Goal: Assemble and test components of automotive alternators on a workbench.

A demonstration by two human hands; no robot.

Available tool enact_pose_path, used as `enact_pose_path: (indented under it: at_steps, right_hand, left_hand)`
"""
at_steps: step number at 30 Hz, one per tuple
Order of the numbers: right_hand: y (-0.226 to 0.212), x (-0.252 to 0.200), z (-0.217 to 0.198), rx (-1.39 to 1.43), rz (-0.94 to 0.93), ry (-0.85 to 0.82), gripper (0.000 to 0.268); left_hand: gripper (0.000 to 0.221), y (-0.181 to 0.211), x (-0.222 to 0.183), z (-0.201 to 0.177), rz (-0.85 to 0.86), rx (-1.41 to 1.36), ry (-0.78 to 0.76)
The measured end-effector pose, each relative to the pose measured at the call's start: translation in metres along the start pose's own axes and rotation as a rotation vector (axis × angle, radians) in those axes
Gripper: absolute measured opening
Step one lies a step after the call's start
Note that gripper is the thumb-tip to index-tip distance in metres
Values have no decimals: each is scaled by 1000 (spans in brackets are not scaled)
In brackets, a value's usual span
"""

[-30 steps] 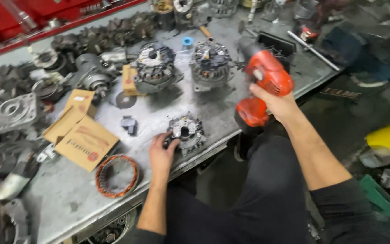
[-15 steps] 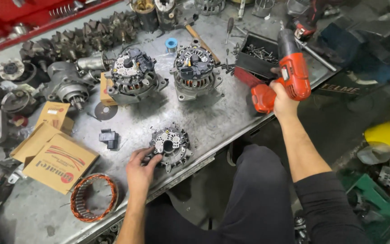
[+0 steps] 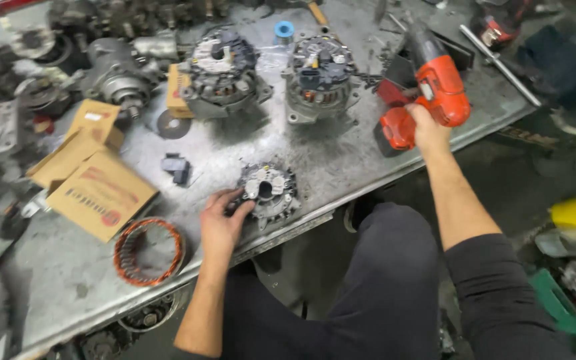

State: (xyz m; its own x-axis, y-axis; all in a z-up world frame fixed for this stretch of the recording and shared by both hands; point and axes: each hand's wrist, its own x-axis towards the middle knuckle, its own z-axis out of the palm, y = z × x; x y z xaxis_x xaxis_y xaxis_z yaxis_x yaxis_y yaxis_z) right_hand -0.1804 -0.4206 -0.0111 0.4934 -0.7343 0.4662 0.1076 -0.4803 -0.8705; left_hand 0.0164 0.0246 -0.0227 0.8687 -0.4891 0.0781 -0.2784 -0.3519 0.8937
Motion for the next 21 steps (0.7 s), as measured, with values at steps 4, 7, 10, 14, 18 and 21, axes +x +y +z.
enact_pose_path:
  at_steps: [4, 7, 10, 14, 18, 21]
  right_hand:
    - [-2, -1, -8, -83, 17, 19, 29]
    - [-26, -19, -10, -190, 87, 19, 45]
    - [-63, -41, -14, -178, -59, -33, 67]
    - [-51, -74, -43, -210, 3, 9, 73]
    - [-78, -106, -56, -43, 149, 121, 52]
    - [-120, -123, -41, -11, 108, 75, 33]
  left_hand:
    - [38, 19, -21, -6, 244, 126, 84]
    - [31, 45, -52, -28, 304, 225, 234]
    - [20, 45, -90, -52, 404, 264, 276]
    - [18, 18, -121, -95, 424, 384, 336]
    - [34, -2, -126, -122, 336, 615, 375]
    - [53, -21, -124, -132, 258, 812, 337]
